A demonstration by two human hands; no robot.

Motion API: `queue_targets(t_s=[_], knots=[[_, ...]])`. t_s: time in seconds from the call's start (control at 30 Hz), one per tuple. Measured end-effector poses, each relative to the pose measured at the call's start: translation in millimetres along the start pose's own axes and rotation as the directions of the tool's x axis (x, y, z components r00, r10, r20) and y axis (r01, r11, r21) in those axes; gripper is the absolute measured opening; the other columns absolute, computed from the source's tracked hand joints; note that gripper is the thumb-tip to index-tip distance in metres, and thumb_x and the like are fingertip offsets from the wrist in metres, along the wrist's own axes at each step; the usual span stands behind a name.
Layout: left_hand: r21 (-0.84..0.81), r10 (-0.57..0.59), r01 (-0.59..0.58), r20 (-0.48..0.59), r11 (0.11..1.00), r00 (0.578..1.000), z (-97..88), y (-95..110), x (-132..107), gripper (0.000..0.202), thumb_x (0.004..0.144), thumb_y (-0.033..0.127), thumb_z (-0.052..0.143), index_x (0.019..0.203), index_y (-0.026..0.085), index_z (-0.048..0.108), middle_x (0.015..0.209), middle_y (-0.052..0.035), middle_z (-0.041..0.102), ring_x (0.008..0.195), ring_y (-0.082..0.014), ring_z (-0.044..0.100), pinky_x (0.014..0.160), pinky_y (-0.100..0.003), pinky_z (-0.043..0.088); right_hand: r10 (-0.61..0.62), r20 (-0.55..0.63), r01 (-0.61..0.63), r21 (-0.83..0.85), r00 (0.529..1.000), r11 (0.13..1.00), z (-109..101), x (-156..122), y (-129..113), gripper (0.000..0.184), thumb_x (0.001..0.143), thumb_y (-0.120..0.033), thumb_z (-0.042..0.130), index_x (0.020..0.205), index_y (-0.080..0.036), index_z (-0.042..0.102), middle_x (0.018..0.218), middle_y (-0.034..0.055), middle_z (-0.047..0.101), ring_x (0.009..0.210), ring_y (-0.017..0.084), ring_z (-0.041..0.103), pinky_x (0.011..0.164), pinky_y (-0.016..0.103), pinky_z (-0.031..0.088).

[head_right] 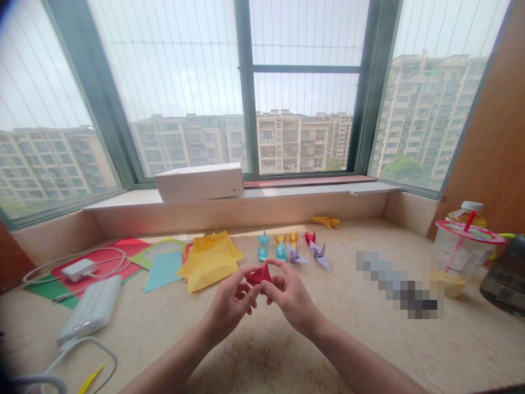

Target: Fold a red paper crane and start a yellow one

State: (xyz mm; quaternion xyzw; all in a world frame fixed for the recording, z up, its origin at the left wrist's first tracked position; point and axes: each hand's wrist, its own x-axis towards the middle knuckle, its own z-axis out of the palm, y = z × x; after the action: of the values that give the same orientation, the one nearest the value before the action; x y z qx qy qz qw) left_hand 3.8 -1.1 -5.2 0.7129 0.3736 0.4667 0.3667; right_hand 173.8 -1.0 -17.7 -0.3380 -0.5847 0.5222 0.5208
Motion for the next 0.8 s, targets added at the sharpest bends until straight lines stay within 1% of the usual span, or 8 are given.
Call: queue_targets(t_s=[0.07,0.17,0.27,0.37,0.5,0.63,0.7,0.8], knots=[[-0.055,-0.036,0.035,-0.01,0.998,0.999,1.0,-1.1,1.0,0.041,0.087,0.042,0.062,0.118,0.017,0.063,0.085,-0.0056,0.067,0.051,-0.0112,0.06,0.043,-0.022,0.049,-0.029,0.009,0.029,-0.054,1.0,0.998,-1.7,-1.5,-0.8,0.061,0.083,-0.042,0.071,0.132,-0.02,0.042,0.082,0.0021,0.07,0.066,0.015,0.06,0.064,0.03,0.048],[-0.101,-0.069,0.066,-0.031,0.993,0.997,0.8,-3.0,2.8,0.041,0.087,0.045,0.061,0.116,0.015,0.064,0.08,-0.0039,0.066,0.048,-0.0105,0.059,0.042,-0.021,0.048,-0.079,0.032,0.083,-0.142,0.996,0.986,-3.1,-4.6,-1.6,0.06,0.085,-0.035,0.069,0.136,-0.023,0.04,0.088,0.0021,0.069,0.073,0.016,0.061,0.071,0.032,0.05],[-0.116,-0.065,0.059,-0.048,0.992,0.997,-0.3,-5.2,4.2,0.041,0.09,0.048,0.057,0.11,0.013,0.066,0.067,-0.002,0.064,0.047,-0.011,0.058,0.041,-0.019,0.045,-0.117,0.044,0.124,-0.202,0.992,0.972,-3.7,-6.4,-1.8,0.056,0.087,-0.032,0.065,0.137,-0.023,0.041,0.089,0.0017,0.067,0.074,0.016,0.062,0.073,0.033,0.051],[-0.129,-0.055,0.045,-0.074,0.991,0.996,-0.3,-6.9,4.9,0.043,0.093,0.051,0.05,0.101,0.012,0.067,0.062,-0.0021,0.063,0.047,-0.0117,0.058,0.04,-0.019,0.044,-0.131,0.024,0.132,-0.271,0.991,0.953,-5.0,-6.2,-0.8,0.047,0.09,-0.032,0.061,0.134,-0.023,0.045,0.094,0.0036,0.066,0.074,0.016,0.063,0.071,0.032,0.051],[-0.136,-0.075,0.062,-0.096,0.989,0.993,0.7,-7.1,4.4,0.042,0.093,0.052,0.049,0.097,0.013,0.065,0.062,-0.0022,0.064,0.048,-0.0124,0.059,0.039,-0.019,0.044,-0.216,-0.006,0.194,-0.413,0.976,0.89,-7.1,-6.0,1.9,0.042,0.09,-0.03,0.061,0.13,-0.025,0.051,0.1,0.0048,0.065,0.071,0.015,0.062,0.069,0.032,0.052],[-0.152,-0.089,0.077,-0.077,0.985,0.993,1.1,-6.3,3.5,0.04,0.093,0.049,0.05,0.096,0.013,0.064,0.064,-0.002,0.063,0.051,-0.0132,0.061,0.042,-0.021,0.049,-0.322,0.104,0.328,-0.516,0.941,0.792,-6.7,-7.7,1.6,0.043,0.087,-0.027,0.066,0.128,-0.029,0.056,0.108,0.0052,0.063,0.074,0.015,0.061,0.074,0.034,0.052],[-0.167,-0.106,0.095,-0.062,0.981,0.992,1.3,-5.4,3.3,0.038,0.093,0.048,0.051,0.096,0.013,0.064,0.069,-0.0029,0.065,0.052,-0.0131,0.061,0.043,-0.022,0.051,-0.338,0.158,0.368,-0.535,0.928,0.761,-6.1,-8.3,0.0,0.036,0.088,-0.026,0.065,0.124,-0.028,0.06,0.11,0.0059,0.062,0.078,0.015,0.061,0.074,0.033,0.052],[-0.181,-0.144,0.133,-0.05,0.974,0.988,1.6,-2.7,3.2,0.035,0.091,0.046,0.054,0.093,0.013,0.064,0.074,-0.0043,0.067,0.055,-0.0138,0.063,0.045,-0.024,0.054,-0.348,0.162,0.377,-0.553,0.923,0.743,-6.1,-8.5,-2.8,0.023,0.088,-0.025,0.064,0.111,-0.024,0.065,0.109,0.0069,0.062,0.081,0.016,0.062,0.073,0.033,0.052]])
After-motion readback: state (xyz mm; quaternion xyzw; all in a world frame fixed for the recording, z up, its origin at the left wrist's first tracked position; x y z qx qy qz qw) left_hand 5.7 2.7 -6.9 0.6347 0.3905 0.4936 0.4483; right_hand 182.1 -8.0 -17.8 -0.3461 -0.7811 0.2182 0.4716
